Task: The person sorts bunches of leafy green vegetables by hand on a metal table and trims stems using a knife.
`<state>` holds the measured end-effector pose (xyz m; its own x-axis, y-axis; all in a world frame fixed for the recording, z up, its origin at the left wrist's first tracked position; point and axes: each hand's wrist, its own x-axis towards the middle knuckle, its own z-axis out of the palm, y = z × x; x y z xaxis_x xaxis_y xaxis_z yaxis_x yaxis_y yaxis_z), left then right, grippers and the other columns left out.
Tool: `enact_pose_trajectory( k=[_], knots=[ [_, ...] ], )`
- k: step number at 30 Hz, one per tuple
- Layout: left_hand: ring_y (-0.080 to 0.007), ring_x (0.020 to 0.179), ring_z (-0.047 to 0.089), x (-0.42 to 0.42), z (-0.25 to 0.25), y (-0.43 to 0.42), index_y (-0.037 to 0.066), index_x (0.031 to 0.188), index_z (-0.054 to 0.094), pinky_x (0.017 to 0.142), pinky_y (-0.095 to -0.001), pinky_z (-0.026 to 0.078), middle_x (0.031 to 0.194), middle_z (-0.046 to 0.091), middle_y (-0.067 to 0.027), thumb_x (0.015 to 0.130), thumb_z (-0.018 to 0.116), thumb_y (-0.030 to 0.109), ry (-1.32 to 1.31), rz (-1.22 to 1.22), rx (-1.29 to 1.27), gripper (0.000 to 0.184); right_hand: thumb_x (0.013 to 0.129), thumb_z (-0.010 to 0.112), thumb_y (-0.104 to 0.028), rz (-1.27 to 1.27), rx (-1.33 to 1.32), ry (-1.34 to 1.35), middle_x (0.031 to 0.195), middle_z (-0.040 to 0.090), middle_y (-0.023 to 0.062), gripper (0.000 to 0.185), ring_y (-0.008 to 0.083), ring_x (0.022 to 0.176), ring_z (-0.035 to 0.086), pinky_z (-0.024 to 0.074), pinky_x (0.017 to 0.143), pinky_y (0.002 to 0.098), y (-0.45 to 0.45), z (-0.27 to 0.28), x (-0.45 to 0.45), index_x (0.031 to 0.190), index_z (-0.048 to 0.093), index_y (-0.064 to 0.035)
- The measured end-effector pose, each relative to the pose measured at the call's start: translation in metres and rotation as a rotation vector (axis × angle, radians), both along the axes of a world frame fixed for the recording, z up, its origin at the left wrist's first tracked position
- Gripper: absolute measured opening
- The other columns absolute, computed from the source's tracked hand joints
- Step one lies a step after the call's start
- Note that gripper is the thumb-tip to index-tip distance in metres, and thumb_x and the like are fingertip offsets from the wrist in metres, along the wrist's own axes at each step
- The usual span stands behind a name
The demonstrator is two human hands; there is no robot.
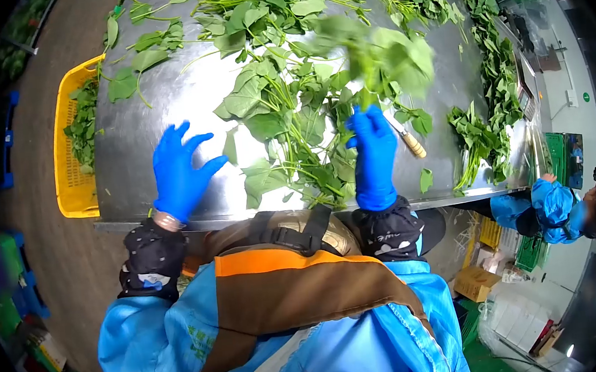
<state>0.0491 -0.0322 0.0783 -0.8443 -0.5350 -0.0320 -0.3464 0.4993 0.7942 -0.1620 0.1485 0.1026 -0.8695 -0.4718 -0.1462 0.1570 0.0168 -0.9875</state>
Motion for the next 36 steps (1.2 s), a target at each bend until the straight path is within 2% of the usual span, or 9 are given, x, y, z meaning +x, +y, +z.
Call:
enact_pose_trajectory(
  k=[5,7,12,19,20,23,25,27,36],
  knots=[
    [-0.0244,0.116,0.043,-0.046,-0.006,0.031,-0.002,0.129,0.035,0.099,-0.0350,0.033,0.126,0.045,-0.0152,0.091,0.044,0.027,0.433,-0.185,1.398,0.049,0.079,0.062,-0.013,0.725,0.101,0.231,0.079,0.063,0.0063,0.016,0.0111,0.068,0.056,0.0444,0.059,0.0236,-0.030,-0.013,0.050,0.091,0.065,-0.0028],
    [-0.0246,0.113,0.047,-0.047,-0.036,0.023,-0.003,0.125,0.039,0.096,-0.0340,0.037,0.121,0.048,-0.0169,0.092,0.041,0.024,0.542,-0.033,1.610,0.043,0.081,0.059,-0.014,0.545,0.170,-0.134,0.075,0.063,0.0067,0.016,0.0117,0.065,0.056,0.0438,0.057,0.0237,-0.037,-0.003,0.017,0.084,0.064,0.0009],
    [-0.0146,0.073,0.053,-0.056,-0.052,0.026,0.000,0.126,0.039,0.068,-0.0245,0.044,0.116,0.051,-0.0167,0.091,0.042,0.022,0.568,0.149,1.781,0.041,0.077,0.059,-0.034,0.450,0.627,0.509,0.078,0.064,0.0127,0.028,0.0261,0.072,0.061,0.0475,0.066,0.0345,-0.047,-0.085,-0.037,0.085,0.065,-0.0070],
    [-0.0270,0.094,0.056,-0.066,-0.107,0.022,0.004,0.134,0.029,0.078,-0.0296,0.047,0.131,0.042,-0.0133,0.092,0.034,0.015,0.357,0.277,1.649,0.043,0.075,0.057,-0.037,0.500,0.823,0.477,0.087,0.063,0.0134,0.030,0.0312,0.079,0.060,0.0471,0.070,0.0394,-0.056,-0.075,-0.035,0.091,0.063,-0.0112],
    [-0.0278,0.096,0.056,-0.060,-0.112,0.024,0.005,0.134,0.029,0.075,-0.0275,0.047,0.131,0.041,-0.0121,0.092,0.034,0.014,0.318,0.016,1.173,0.044,0.076,0.057,-0.036,0.503,0.868,0.504,0.086,0.063,0.0133,0.029,0.0311,0.079,0.060,0.0470,0.069,0.0395,-0.056,-0.071,-0.033,0.091,0.063,-0.0112],
    [-0.0274,0.094,0.057,-0.064,-0.092,0.028,0.005,0.134,0.031,0.072,-0.0252,0.046,0.132,0.041,-0.0108,0.092,0.033,0.011,0.291,0.296,1.529,0.042,0.077,0.057,-0.035,0.670,0.882,0.613,0.086,0.063,0.0126,0.029,0.0307,0.079,0.060,0.0469,0.068,0.0396,-0.053,-0.093,-0.020,0.091,0.063,-0.0108],
    [-0.0181,0.083,0.056,-0.060,-0.082,0.026,0.005,0.133,0.033,0.065,-0.0235,0.044,0.131,0.042,-0.0108,0.091,0.036,0.013,0.304,0.302,1.557,0.042,0.077,0.062,-0.027,0.605,0.650,0.457,0.083,0.064,0.0116,0.027,0.0239,0.075,0.061,0.0464,0.066,0.0343,-0.048,-0.083,-0.025,0.093,0.063,-0.0053],
    [-0.0094,0.067,0.050,-0.044,-0.101,0.025,0.006,0.131,0.037,0.059,-0.0194,0.040,0.128,0.046,-0.0098,0.091,0.040,0.017,0.484,0.017,0.835,0.042,0.075,0.065,-0.024,0.398,0.294,0.222,0.080,0.064,0.0100,0.029,0.0189,0.072,0.060,0.0458,0.065,0.0310,-0.043,-0.070,-0.036,0.094,0.062,-0.0023],
    [-0.0076,0.066,0.049,-0.066,0.002,-0.004,0.003,0.123,0.045,0.060,-0.0194,0.039,0.105,0.058,-0.0085,0.090,0.045,0.019,0.738,0.134,1.431,0.037,0.077,0.064,-0.005,-0.127,0.030,0.757,0.083,0.062,0.0047,0.021,0.0097,0.069,0.054,0.0437,0.064,0.0225,-0.037,0.040,-0.066,0.097,0.064,-0.0033]
  ],
)
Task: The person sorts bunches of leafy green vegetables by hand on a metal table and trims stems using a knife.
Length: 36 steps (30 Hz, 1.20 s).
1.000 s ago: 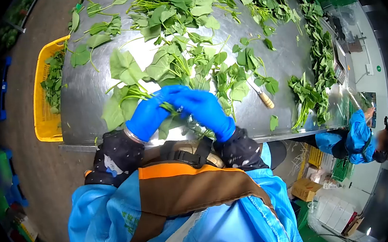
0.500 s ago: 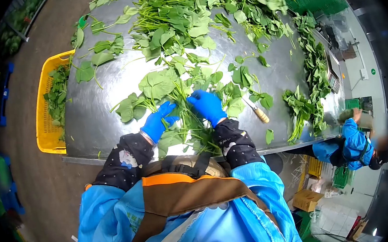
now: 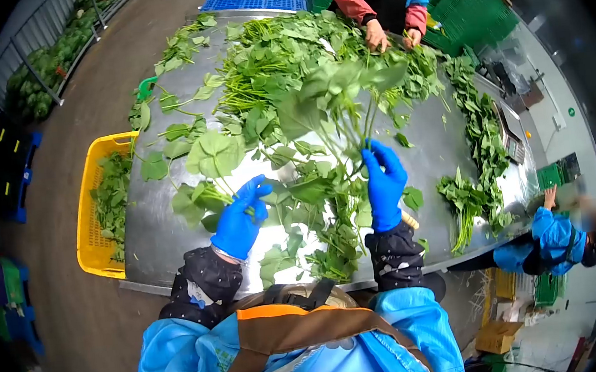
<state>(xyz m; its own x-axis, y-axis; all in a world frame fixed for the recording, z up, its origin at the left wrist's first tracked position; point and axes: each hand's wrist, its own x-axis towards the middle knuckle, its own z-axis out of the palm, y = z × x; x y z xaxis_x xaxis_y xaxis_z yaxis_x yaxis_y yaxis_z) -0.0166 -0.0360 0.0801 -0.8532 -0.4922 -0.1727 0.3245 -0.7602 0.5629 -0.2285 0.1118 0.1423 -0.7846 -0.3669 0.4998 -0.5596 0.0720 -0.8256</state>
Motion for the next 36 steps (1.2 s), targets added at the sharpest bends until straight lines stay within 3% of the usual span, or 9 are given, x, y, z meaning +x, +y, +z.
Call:
enact_pose_trajectory(
  k=[5,10,15,21,25,27,29,32,36],
  knots=[
    [-0.0157,0.096,0.054,-0.021,0.011,0.008,0.003,0.127,0.040,0.083,-0.0263,0.043,0.116,0.053,-0.0092,0.091,0.044,0.019,0.026,-0.069,-0.068,0.039,0.080,0.060,-0.005,0.238,-0.087,-0.552,0.087,0.064,0.0075,0.023,0.0116,0.069,0.058,0.0460,0.064,0.0232,0.012,-0.002,0.005,0.102,0.061,0.0018],
    [-0.0181,0.100,0.054,-0.028,0.019,0.025,0.000,0.121,0.045,0.087,-0.0290,0.043,0.114,0.054,-0.0117,0.092,0.044,0.019,-0.015,-0.161,-0.091,0.036,0.079,0.062,-0.009,0.284,-0.085,-0.805,0.088,0.064,0.0081,0.028,0.0075,0.065,0.054,0.0431,0.059,0.0201,0.020,-0.013,0.017,0.105,0.058,0.0026],
    [-0.0195,0.103,0.054,-0.023,0.027,0.036,-0.003,0.120,0.046,0.091,-0.0314,0.042,0.113,0.055,-0.0128,0.092,0.044,0.022,-0.120,-0.193,-0.123,0.037,0.079,0.062,-0.009,0.226,-0.056,-0.773,0.086,0.064,0.0087,0.027,0.0070,0.064,0.052,0.0416,0.058,0.0176,0.019,-0.022,0.032,0.103,0.059,0.0029],
    [-0.0208,0.111,0.050,-0.026,-0.025,0.048,0.000,0.124,0.043,0.090,-0.0296,0.042,0.121,0.051,-0.0105,0.092,0.044,0.018,-0.128,-0.365,-0.025,0.037,0.079,0.060,-0.007,0.263,0.042,-0.690,0.084,0.064,0.0084,0.023,0.0085,0.062,0.054,0.0438,0.056,0.0194,0.017,-0.007,0.046,0.100,0.060,0.0023],
    [-0.0182,0.098,0.054,-0.036,-0.014,0.056,0.002,0.117,0.046,0.085,-0.0309,0.046,0.108,0.054,-0.0087,0.091,0.048,0.019,-0.027,-0.292,-0.093,0.032,0.081,0.057,-0.008,0.438,0.179,-0.682,0.085,0.064,0.0093,0.026,0.0121,0.071,0.060,0.0483,0.060,0.0229,0.004,-0.037,0.071,0.105,0.059,0.0011],
    [-0.0183,0.093,0.055,-0.039,-0.030,0.048,0.001,0.112,0.046,0.082,-0.0319,0.047,0.099,0.055,-0.0074,0.091,0.047,0.020,-0.061,-0.339,0.126,0.029,0.083,0.054,-0.009,0.537,0.152,-0.712,0.087,0.064,0.0076,0.028,0.0124,0.072,0.060,0.0483,0.061,0.0230,0.004,-0.041,0.072,0.109,0.058,-0.0002],
    [-0.0205,0.099,0.053,-0.042,-0.057,0.039,-0.001,0.118,0.043,0.086,-0.0340,0.045,0.107,0.054,-0.0102,0.092,0.043,0.020,0.414,-0.487,0.354,0.033,0.084,0.053,-0.009,0.618,0.133,-0.840,0.088,0.064,0.0067,0.028,0.0123,0.071,0.060,0.0479,0.062,0.0233,0.006,-0.035,0.071,0.111,0.057,-0.0010],
    [-0.0216,0.109,0.049,-0.034,-0.024,0.045,-0.001,0.127,0.036,0.093,-0.0350,0.040,0.122,0.047,-0.0129,0.093,0.039,0.021,-0.047,-0.314,0.188,0.040,0.086,0.051,-0.018,0.425,0.169,-0.883,0.091,0.062,0.0068,0.028,0.0134,0.071,0.059,0.0470,0.063,0.0241,0.017,-0.037,0.067,0.107,0.058,-0.0008],
    [-0.0207,0.121,0.039,-0.031,-0.025,0.043,0.000,0.134,0.027,0.098,-0.0344,0.035,0.136,0.033,-0.0117,0.094,0.036,0.021,-0.006,-0.330,0.118,0.045,0.085,0.052,-0.023,0.509,0.333,-0.997,0.087,0.061,0.0060,0.028,0.0131,0.072,0.058,0.0447,0.062,0.0239,0.030,-0.059,0.067,0.099,0.060,-0.0003]
  ],
)
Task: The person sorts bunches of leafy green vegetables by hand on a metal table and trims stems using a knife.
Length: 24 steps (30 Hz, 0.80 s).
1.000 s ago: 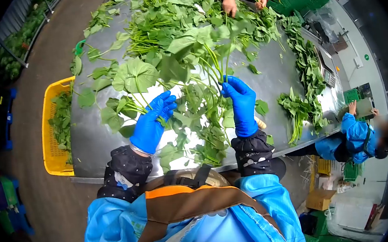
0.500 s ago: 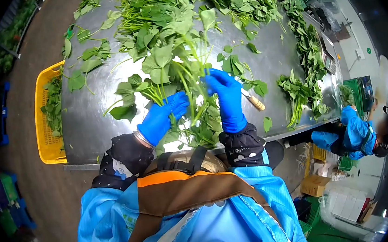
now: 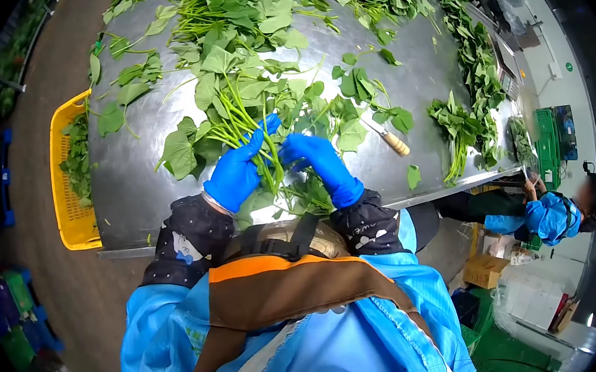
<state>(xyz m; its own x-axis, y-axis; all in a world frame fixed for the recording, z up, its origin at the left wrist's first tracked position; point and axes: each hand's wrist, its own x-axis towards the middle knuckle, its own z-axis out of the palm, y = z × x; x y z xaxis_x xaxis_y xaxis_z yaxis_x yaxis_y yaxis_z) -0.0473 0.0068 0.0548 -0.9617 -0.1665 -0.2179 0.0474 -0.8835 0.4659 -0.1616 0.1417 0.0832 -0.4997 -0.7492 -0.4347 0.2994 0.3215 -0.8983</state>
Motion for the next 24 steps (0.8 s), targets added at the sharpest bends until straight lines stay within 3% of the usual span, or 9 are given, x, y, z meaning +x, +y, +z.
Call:
enact_pose_trajectory(
  k=[2,10,14,17,18,19,21,23,24],
  knots=[
    [-0.0214,0.122,0.038,0.000,0.006,0.003,0.000,0.134,0.026,0.099,-0.0346,0.035,0.137,0.032,-0.0113,0.094,0.035,0.021,0.014,-0.021,0.029,0.046,0.082,0.059,-0.023,0.094,-0.044,0.013,0.083,0.062,0.0028,0.026,0.0095,0.072,0.055,0.0431,0.062,0.0223,0.001,-0.011,0.016,0.099,0.060,-0.0031],
    [-0.0236,0.125,0.033,0.004,0.000,0.010,0.003,0.137,0.021,0.103,-0.0368,0.030,0.140,0.026,-0.0120,0.094,0.035,0.019,0.038,-0.048,-0.017,0.048,0.083,0.057,-0.020,-0.044,-0.149,-0.147,0.092,0.061,0.0036,0.026,0.0098,0.082,0.056,0.0442,0.073,0.0234,-0.004,0.004,0.019,0.102,0.059,-0.0022],
    [-0.0265,0.129,0.027,0.000,0.001,0.005,0.010,0.139,0.018,0.105,-0.0394,0.026,0.142,0.023,-0.0129,0.094,0.036,0.022,0.148,0.066,0.198,0.050,0.084,0.054,-0.022,-0.320,-0.297,-0.281,0.088,0.061,0.0065,0.024,0.0111,0.080,0.056,0.0433,0.069,0.0228,-0.003,0.009,0.021,0.095,0.059,0.0000],
    [-0.0284,0.129,0.026,0.003,0.003,-0.009,0.015,0.139,0.021,0.105,-0.0427,0.025,0.143,0.022,-0.0091,0.094,0.036,0.025,0.121,0.148,0.171,0.049,0.084,0.050,-0.019,-0.058,-0.484,-0.378,0.080,0.058,0.0073,0.022,0.0121,0.068,0.053,0.0404,0.059,0.0236,0.012,-0.004,0.012,0.085,0.059,0.0012],
    [-0.0287,0.130,0.026,0.002,0.003,-0.014,0.017,0.138,0.023,0.105,-0.0437,0.025,0.142,0.023,-0.0080,0.093,0.037,0.026,0.157,0.161,0.200,0.048,0.085,0.047,-0.020,0.270,-0.298,-0.042,0.068,0.055,0.0074,0.027,0.0116,0.058,0.050,0.0389,0.054,0.0250,0.022,0.008,0.004,0.073,0.057,0.0016],
    [-0.0288,0.129,0.027,0.003,0.007,-0.017,0.018,0.138,0.023,0.103,-0.0440,0.027,0.142,0.025,-0.0086,0.093,0.038,0.027,0.165,0.196,0.251,0.048,0.082,0.053,-0.016,0.429,-0.411,-0.264,0.067,0.058,0.0069,0.021,0.0111,0.057,0.052,0.0414,0.055,0.0250,0.024,0.015,0.004,0.074,0.060,0.0023],
    [-0.0285,0.127,0.029,0.004,0.005,-0.027,0.019,0.138,0.024,0.102,-0.0441,0.030,0.141,0.025,-0.0091,0.093,0.039,0.028,0.141,0.228,0.189,0.048,0.076,0.061,-0.011,0.698,-0.079,-0.347,0.078,0.061,0.0088,0.016,0.0092,0.067,0.056,0.0447,0.063,0.0242,0.020,0.026,0.009,0.087,0.063,0.0006],
    [-0.0286,0.126,0.031,0.005,0.006,-0.028,0.017,0.138,0.023,0.102,-0.0429,0.031,0.141,0.026,-0.0103,0.093,0.040,0.027,0.140,0.226,0.179,0.049,0.073,0.066,-0.008,0.472,-0.064,0.331,0.090,0.063,0.0095,0.029,0.0092,0.078,0.057,0.0462,0.070,0.0243,0.020,-0.002,0.011,0.101,0.062,-0.0029],
    [-0.0287,0.126,0.031,0.004,0.007,-0.027,0.017,0.138,0.023,0.102,-0.0425,0.031,0.141,0.026,-0.0106,0.093,0.040,0.026,0.134,0.227,0.165,0.049,0.076,0.065,-0.011,0.307,-0.040,0.474,0.096,0.061,0.0090,0.032,0.0103,0.082,0.057,0.0462,0.072,0.0245,0.018,-0.011,0.007,0.107,0.060,-0.0051]
  ],
)
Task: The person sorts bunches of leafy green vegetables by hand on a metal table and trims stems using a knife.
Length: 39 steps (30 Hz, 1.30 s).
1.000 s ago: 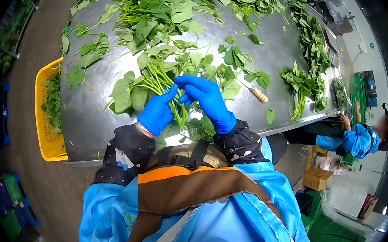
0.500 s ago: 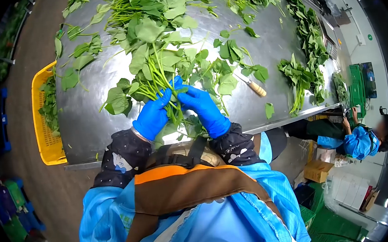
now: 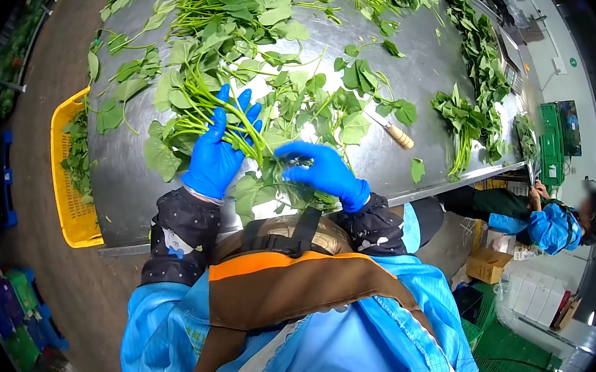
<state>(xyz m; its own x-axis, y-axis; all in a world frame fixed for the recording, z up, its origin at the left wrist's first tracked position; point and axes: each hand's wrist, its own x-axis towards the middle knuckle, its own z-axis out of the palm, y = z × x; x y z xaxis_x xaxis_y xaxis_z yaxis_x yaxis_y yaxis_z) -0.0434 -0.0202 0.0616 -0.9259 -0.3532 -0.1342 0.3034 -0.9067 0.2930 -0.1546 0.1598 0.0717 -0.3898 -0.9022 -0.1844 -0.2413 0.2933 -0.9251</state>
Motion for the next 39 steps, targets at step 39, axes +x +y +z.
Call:
enact_pose_trajectory(
  k=[39],
  knots=[
    [-0.0143,0.095,0.055,-0.022,-0.020,0.106,0.001,0.112,0.052,0.085,-0.0266,0.043,0.105,0.058,-0.0087,0.080,0.059,0.009,-0.376,-0.755,-0.956,0.034,0.085,0.055,-0.033,-0.997,0.149,0.166,0.057,0.057,0.0085,0.033,0.0165,0.049,0.056,0.0414,0.043,0.0300,0.116,0.042,-0.118,0.078,0.061,-0.0014]
  ],
)
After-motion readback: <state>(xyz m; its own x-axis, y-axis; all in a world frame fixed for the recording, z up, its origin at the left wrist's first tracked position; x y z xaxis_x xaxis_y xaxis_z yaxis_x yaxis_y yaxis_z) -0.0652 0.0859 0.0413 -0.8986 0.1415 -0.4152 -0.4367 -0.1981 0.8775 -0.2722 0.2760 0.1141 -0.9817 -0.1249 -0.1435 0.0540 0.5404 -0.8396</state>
